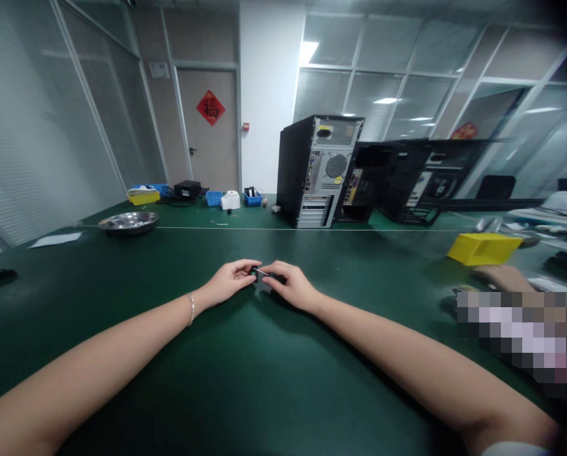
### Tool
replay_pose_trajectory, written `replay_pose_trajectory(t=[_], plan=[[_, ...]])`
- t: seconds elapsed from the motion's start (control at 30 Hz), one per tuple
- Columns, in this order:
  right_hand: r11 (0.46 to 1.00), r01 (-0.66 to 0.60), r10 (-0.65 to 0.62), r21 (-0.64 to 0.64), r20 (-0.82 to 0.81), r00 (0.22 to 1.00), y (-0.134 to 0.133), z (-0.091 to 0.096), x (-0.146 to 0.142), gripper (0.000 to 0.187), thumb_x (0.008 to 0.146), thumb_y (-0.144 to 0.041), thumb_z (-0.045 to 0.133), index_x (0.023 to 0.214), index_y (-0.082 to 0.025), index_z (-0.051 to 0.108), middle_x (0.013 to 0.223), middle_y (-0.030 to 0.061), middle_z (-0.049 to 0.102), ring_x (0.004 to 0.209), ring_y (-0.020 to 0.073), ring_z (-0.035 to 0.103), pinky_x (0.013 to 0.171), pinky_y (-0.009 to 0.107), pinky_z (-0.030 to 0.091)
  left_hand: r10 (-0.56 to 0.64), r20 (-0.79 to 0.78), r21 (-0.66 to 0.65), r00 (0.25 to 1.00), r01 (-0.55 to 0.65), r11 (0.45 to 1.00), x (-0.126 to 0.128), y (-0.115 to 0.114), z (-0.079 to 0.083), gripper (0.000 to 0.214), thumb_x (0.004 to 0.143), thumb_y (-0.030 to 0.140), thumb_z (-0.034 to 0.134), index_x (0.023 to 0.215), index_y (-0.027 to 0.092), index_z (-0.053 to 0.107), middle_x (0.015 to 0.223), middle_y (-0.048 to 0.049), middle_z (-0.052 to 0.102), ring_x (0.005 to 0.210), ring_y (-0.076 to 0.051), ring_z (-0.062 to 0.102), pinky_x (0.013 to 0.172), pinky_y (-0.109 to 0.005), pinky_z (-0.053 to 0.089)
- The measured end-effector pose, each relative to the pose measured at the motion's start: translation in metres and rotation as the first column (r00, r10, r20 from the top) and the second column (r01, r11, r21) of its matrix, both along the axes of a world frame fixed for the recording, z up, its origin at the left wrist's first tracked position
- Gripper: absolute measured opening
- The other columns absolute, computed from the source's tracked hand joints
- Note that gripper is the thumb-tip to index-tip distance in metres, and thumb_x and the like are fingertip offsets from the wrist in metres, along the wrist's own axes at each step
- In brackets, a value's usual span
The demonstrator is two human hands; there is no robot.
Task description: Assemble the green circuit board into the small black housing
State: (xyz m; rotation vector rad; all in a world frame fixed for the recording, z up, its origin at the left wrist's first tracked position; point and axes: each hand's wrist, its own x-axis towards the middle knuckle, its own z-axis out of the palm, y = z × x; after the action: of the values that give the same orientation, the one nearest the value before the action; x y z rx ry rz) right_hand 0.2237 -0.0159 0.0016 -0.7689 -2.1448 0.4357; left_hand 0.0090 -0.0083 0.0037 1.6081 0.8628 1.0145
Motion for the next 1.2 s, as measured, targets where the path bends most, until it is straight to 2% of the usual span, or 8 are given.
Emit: replay_pose_trajectory(t=[0.17, 0.37, 0.63, 0.93, 1.2], plan=[[0.999, 0.040, -0.040, 0.002, 0.006, 0.999, -0.0004, 0.0004, 0.0006, 0.022, 0.094, -0.026, 0.058, 0.111, -0.021, 0.071, 0.095, 0.0057, 0.070, 0.087, 0.0172, 0.064, 0.082, 0.029, 0.049, 0.037, 0.074, -0.008, 0.997, -0.037, 0.999, -0.0016, 0.0031, -0.0038, 0.031, 0.074, 0.025, 0.076, 0.099, 0.015, 0.060, 0.098, -0.0055, 0.068, 0.089, -0.017, 0.067, 0.090, -0.035, 0.050], [0.995, 0.102, -0.102, 0.003, 0.017, 0.995, 0.0010, -0.0022, 0.0013, 0.023, 0.095, -0.028, 0.055, 0.106, -0.022, 0.074, 0.094, 0.0059, 0.070, 0.085, 0.0170, 0.065, 0.079, 0.029, 0.049, 0.052, 0.109, -0.003, 0.993, -0.052, 0.999, 0.0000, 0.0009, -0.0013, 0.034, 0.073, 0.031, 0.078, 0.099, 0.015, 0.063, 0.089, -0.0039, 0.069, 0.077, -0.015, 0.067, 0.080, -0.032, 0.053], [0.991, 0.130, -0.130, 0.020, 0.041, 0.991, -0.0007, -0.0013, 0.0012, 0.023, 0.094, -0.027, 0.055, 0.105, -0.023, 0.075, 0.095, 0.0060, 0.071, 0.084, 0.0169, 0.065, 0.078, 0.028, 0.050, 0.100, 0.126, 0.002, 0.987, -0.101, 0.995, 0.0003, -0.0008, 0.0008, 0.032, 0.069, 0.032, 0.082, 0.091, 0.013, 0.067, 0.087, -0.0058, 0.073, 0.074, -0.016, 0.069, 0.081, -0.034, 0.055], [0.987, 0.158, -0.159, 0.027, 0.060, 0.985, -0.0012, -0.0018, 0.0007, 0.022, 0.093, -0.025, 0.056, 0.103, -0.023, 0.075, 0.094, 0.0053, 0.071, 0.083, 0.0168, 0.065, 0.078, 0.028, 0.050, 0.120, 0.108, 0.001, 0.987, -0.121, 0.993, 0.0005, -0.0032, 0.0024, 0.034, 0.067, 0.031, 0.084, 0.093, 0.012, 0.072, 0.084, -0.0072, 0.076, 0.073, -0.018, 0.071, 0.083, -0.038, 0.057], [0.989, 0.149, -0.150, 0.026, 0.054, 0.987, -0.0017, -0.0013, 0.0007, 0.023, 0.093, -0.025, 0.056, 0.104, -0.023, 0.075, 0.093, 0.0054, 0.071, 0.081, 0.0166, 0.065, 0.078, 0.028, 0.051, 0.130, 0.103, 0.009, 0.986, -0.132, 0.991, 0.0015, -0.0046, 0.0040, 0.029, 0.068, 0.028, 0.084, 0.089, 0.013, 0.074, 0.082, -0.0066, 0.076, 0.072, -0.018, 0.071, 0.083, -0.036, 0.057]])
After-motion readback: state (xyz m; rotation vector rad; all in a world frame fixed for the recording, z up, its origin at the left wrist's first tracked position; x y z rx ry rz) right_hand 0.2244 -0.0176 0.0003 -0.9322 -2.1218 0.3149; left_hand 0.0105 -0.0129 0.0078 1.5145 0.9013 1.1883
